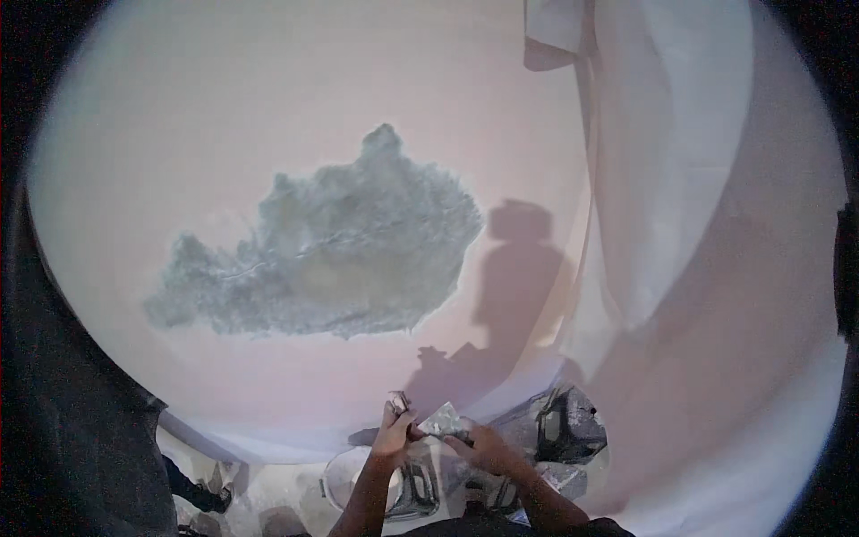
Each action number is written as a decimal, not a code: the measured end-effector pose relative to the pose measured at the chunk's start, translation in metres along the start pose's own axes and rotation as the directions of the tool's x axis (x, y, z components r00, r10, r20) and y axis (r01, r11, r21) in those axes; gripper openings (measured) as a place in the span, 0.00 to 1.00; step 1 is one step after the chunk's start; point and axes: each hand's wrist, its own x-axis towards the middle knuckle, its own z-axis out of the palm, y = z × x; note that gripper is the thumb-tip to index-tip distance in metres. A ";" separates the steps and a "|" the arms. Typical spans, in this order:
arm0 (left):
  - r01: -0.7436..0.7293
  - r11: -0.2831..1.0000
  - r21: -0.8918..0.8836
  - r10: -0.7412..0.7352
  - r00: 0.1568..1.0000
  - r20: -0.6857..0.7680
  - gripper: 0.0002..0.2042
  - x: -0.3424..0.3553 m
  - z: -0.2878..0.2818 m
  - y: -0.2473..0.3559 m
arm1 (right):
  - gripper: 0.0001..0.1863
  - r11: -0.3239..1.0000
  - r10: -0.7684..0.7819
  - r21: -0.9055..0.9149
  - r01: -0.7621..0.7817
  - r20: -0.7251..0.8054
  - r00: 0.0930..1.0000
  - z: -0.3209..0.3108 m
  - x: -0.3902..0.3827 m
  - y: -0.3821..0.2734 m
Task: Patching and smoothing a damaged section of a wall using joint compound and a putty knife.
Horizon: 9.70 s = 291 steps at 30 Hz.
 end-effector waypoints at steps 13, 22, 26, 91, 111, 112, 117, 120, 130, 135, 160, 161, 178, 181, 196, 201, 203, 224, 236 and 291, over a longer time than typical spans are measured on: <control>-0.036 0.998 -0.055 0.035 0.999 -0.018 0.18 -0.161 -0.137 -0.071 | 0.22 0.887 -0.302 -0.364 0.283 0.004 0.953 0.154 -0.097 0.023; -0.080 0.997 -0.017 0.075 0.980 -0.184 0.17 -0.227 -0.149 -0.012 | 0.16 0.962 0.270 0.066 -0.264 -0.129 0.954 0.099 -0.108 -0.073; -0.184 0.981 -0.057 0.170 0.967 -0.188 0.16 -0.235 -0.170 0.007 | 0.13 0.986 0.075 0.164 -0.028 -0.286 0.955 0.081 -0.080 -0.101; -0.294 0.956 0.007 0.290 0.940 -0.181 0.13 -0.071 -0.340 0.192 | 0.12 0.871 -0.110 0.403 0.281 -0.397 0.911 0.144 0.323 -0.247; -0.325 0.946 -0.023 0.316 0.933 -0.170 0.11 -0.063 -0.340 0.200 | 0.13 0.899 -0.002 0.404 0.171 -0.387 0.922 0.128 0.304 -0.253; -0.343 0.939 -0.038 0.333 0.929 -0.162 0.11 -0.061 -0.340 0.197 | 0.13 0.900 -0.006 0.399 0.176 -0.391 0.920 0.124 0.305 -0.252; -0.332 0.943 -0.034 0.322 0.933 -0.161 0.12 -0.057 -0.338 0.196 | 0.13 0.924 -0.001 0.347 0.163 -0.422 0.907 0.128 0.311 -0.245; -0.337 0.941 -0.037 0.328 0.932 -0.155 0.12 -0.055 -0.337 0.192 | 0.14 0.910 0.008 0.381 0.165 -0.414 0.910 0.130 0.305 -0.258; -0.323 0.946 -0.016 0.318 0.937 -0.145 0.11 -0.054 -0.332 0.194 | 0.16 0.929 -0.012 0.316 0.193 -0.496 0.868 0.134 0.315 -0.246; -0.335 0.942 -0.001 0.331 0.933 -0.141 0.12 -0.058 -0.330 0.200 | 0.14 0.933 -0.115 0.245 0.264 -0.492 0.863 0.124 0.335 -0.236; -0.389 0.920 -0.052 0.381 0.917 -0.119 0.13 -0.057 -0.339 0.195 | 0.16 0.975 -0.198 -0.043 0.216 -0.597 0.777 0.134 0.342 -0.212; -0.374 0.926 -0.047 0.367 0.924 -0.111 0.13 -0.054 -0.336 0.196 | 0.16 0.974 -0.172 0.023 0.225 -0.571 0.803 0.126 0.343 -0.210; -0.348 0.936 -0.053 0.343 0.935 -0.090 0.09 -0.018 -0.223 0.177 | 0.13 0.967 -0.055 0.175 0.187 -0.571 0.819 -0.040 0.191 -0.165; -0.345 0.938 -0.027 0.336 0.926 -0.170 0.09 -0.007 -0.185 0.160 | 0.15 0.938 -0.064 0.264 0.224 -0.505 0.861 -0.075 0.212 -0.158; -0.395 0.914 0.095 0.406 0.900 -0.158 0.10 0.007 -0.085 0.167 | 0.18 0.951 -0.079 0.241 0.194 -0.416 0.906 -0.129 0.274 -0.171; -0.412 0.899 0.147 0.436 0.871 -0.228 0.11 0.015 -0.088 0.154 | 0.21 0.890 -0.429 -0.093 0.446 -0.500 0.752 -0.155 0.336 -0.126; -0.373 0.920 0.120 0.392 0.872 -0.293 0.13 0.009 -0.088 0.160 | 0.21 0.736 -0.673 -0.335 0.588 -0.445 0.590 -0.151 0.350 -0.117; -0.416 0.899 0.136 0.438 0.859 -0.266 0.14 -0.003 -0.089 0.164 | 0.18 0.919 -0.123 0.284 0.274 -0.453 0.883 -0.123 0.328 -0.148; -0.468 0.870 0.156 0.494 0.819 -0.293 0.12 -0.018 -0.093 0.171 | 0.22 0.911 -0.169 0.272 0.310 -0.440 0.882 -0.102 0.345 -0.201; 0.219 0.756 0.617 -0.132 0.974 -0.184 0.16 0.067 -0.026 -0.043 | 0.29 0.987 -0.158 0.092 0.134 0.738 0.657 -0.020 0.122 0.106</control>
